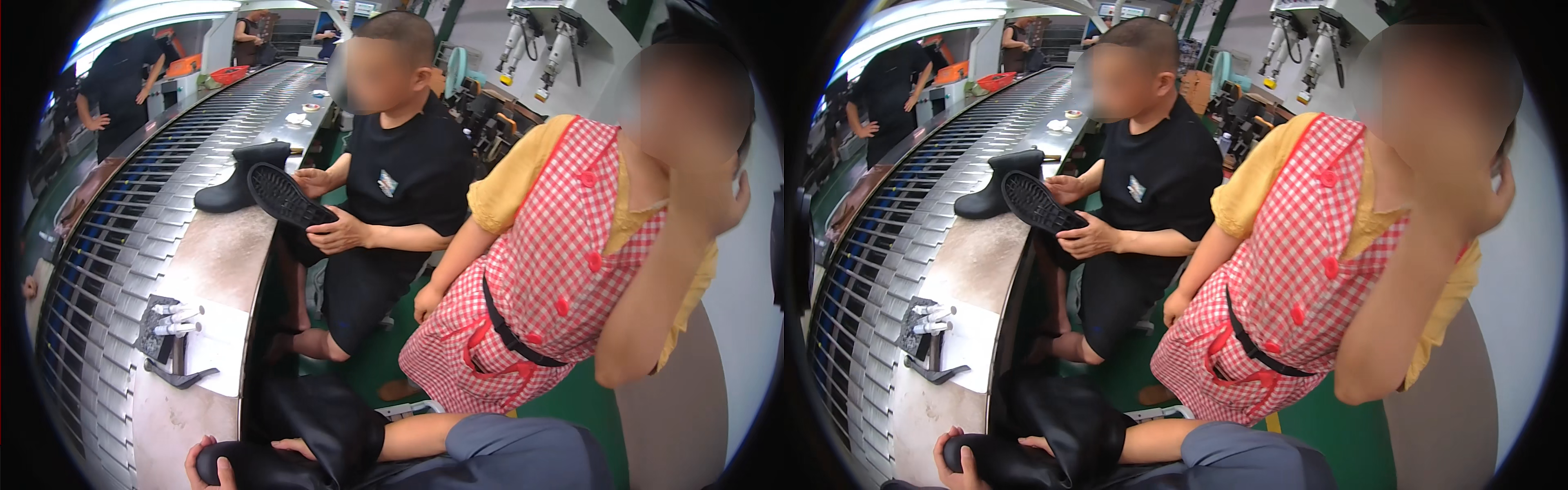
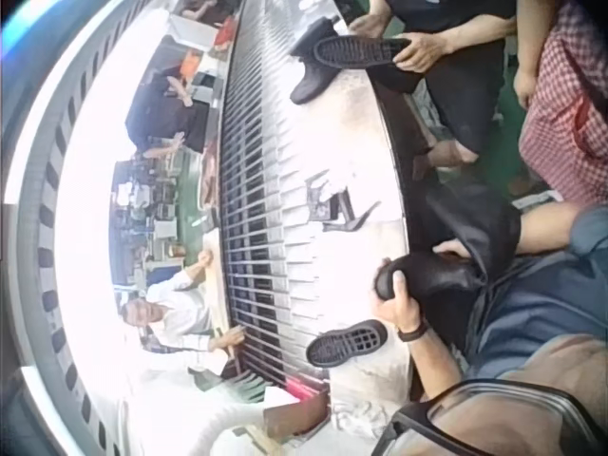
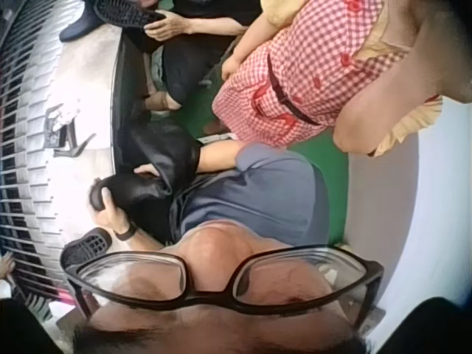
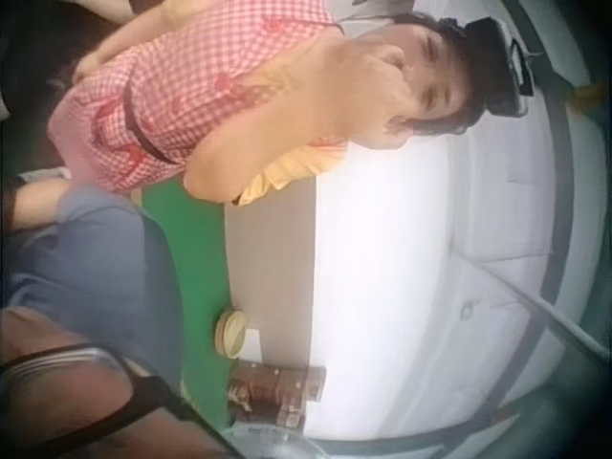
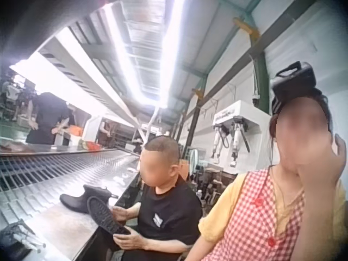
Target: The person retrieves shoe soles and boot uppers from a conveyor belt, then aligns and attaches the soles onto the boot uppers by pressing them together by hand.
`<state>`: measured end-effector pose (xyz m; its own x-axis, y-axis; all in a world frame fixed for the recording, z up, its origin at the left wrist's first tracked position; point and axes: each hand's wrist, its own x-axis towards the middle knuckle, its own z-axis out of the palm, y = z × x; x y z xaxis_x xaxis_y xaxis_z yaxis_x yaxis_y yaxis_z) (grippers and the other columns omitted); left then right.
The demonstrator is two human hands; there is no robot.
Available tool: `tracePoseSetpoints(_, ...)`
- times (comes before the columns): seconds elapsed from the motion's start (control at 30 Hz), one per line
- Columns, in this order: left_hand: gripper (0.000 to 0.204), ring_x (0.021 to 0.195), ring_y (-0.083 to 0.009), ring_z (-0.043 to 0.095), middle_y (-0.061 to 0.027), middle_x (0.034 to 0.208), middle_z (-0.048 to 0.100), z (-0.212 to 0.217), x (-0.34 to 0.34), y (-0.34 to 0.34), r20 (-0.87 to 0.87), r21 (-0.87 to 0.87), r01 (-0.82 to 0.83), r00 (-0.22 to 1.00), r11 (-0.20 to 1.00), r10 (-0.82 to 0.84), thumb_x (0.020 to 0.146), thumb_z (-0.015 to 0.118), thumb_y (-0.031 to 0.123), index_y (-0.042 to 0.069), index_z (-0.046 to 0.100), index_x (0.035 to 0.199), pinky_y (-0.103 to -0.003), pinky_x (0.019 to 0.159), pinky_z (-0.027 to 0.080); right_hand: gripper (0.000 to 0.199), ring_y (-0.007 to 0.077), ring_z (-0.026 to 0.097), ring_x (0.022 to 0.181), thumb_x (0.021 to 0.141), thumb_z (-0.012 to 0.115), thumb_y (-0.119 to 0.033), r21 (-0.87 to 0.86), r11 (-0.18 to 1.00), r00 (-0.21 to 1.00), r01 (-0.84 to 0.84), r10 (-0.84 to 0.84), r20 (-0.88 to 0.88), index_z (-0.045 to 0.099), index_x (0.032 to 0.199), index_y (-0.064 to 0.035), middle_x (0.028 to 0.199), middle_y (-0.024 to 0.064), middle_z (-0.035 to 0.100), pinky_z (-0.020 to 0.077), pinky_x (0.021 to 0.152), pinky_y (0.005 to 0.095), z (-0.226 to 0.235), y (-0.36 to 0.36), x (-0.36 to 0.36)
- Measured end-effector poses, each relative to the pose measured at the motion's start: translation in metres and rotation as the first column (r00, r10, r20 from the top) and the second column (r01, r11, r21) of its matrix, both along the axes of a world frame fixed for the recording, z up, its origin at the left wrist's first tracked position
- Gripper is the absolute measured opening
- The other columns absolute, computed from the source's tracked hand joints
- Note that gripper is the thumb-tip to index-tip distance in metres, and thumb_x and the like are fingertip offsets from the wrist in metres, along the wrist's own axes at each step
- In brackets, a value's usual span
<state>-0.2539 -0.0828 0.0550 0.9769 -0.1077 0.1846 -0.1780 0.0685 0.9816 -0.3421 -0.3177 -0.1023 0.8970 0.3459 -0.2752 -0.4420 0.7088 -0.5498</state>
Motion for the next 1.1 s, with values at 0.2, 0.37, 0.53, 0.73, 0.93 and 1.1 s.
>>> tracePoseSetpoints(0.2,0.041,0.107,-0.0341,0.075,-0.0234,0.116,0.078,0.004,0.004,-0.011,0.03,0.007,-0.029,0.999,1.0,0.028,0.097,0.08,0.015,-0.011,0.068,0.126,-0.044,0.106,0.056,0.064,0.03,0.06,0.14,0.113,0.034,-0.043,0.042,0.999,0.999,-0.029,0.03,-0.028,0.048,0.159,-0.0009,0.152,0.0187,0.061,0.042,0.124,0.0412,0.003,-0.001,0.009)
tracePoseSetpoints(0.37,0.051,0.119,-0.0301,0.068,-0.0194,0.125,0.07,-0.008,0.015,-0.007,0.051,-0.021,-0.12,0.991,0.993,0.121,0.085,0.081,0.012,-0.004,0.064,0.131,-0.043,0.11,0.051,0.064,0.0301,0.06,0.139,0.113,0.034,-0.044,0.084,0.994,0.994,-0.066,0.073,-0.079,0.048,0.159,-0.001,0.152,0.0188,0.061,0.0425,0.124,0.0416,0.005,0.009,0.018)
tracePoseSetpoints(0.53,0.045,0.11,-0.0233,0.07,-0.0141,0.119,0.074,0.021,0.017,-0.004,0.006,0.077,-0.105,0.994,0.991,0.105,0.083,0.087,0.012,-0.002,0.069,0.122,-0.036,0.101,0.054,0.065,0.0301,0.061,0.139,0.113,0.034,-0.045,0.069,0.997,0.991,-0.033,0.042,-0.127,0.048,0.159,-0.0012,0.152,0.019,0.061,0.0431,0.124,0.042,0.015,0.013,0.026)
tracePoseSetpoints(0.73,0.042,0.107,-0.0203,0.072,-0.0138,0.117,0.075,0.013,0.013,-0.003,0.01,0.022,-0.135,0.991,0.991,0.135,0.083,0.09,0.011,0.0,0.069,0.117,-0.033,0.096,0.056,0.065,0.0302,0.061,0.139,0.113,0.033,-0.045,0.134,0.988,0.985,-0.081,0.1,-0.143,0.047,0.159,-0.0013,0.152,0.0191,0.06,0.0438,0.123,0.0424,0.018,0.031,0.034)
tracePoseSetpoints(0.93,0.053,0.113,-0.0214,0.071,-0.017,0.125,0.073,0.009,0.008,0.003,-0.015,0.048,-0.068,0.997,0.996,0.069,0.083,0.088,0.007,-0.001,0.062,0.128,-0.036,0.102,0.056,0.066,0.0302,0.061,0.138,0.113,0.033,-0.046,0.235,0.96,0.971,-0.149,0.187,-0.149,0.047,0.159,-0.0015,0.152,0.0193,0.06,0.0444,0.123,0.0429,0.03,0.045,0.037)
tracePoseSetpoints(1.1,0.096,0.133,-0.0286,0.064,-0.0217,0.142,0.065,-0.001,-0.002,-0.003,0.079,-0.089,-0.19,0.977,0.978,0.197,0.086,0.094,0.02,-0.001,0.036,0.159,-0.041,0.115,0.05,0.066,0.0303,0.061,0.138,0.113,0.032,-0.047,0.273,0.945,0.959,-0.181,0.232,-0.166,0.047,0.159,-0.0016,0.152,0.0193,0.06,0.0449,0.122,0.0432,0.039,0.05,0.042)
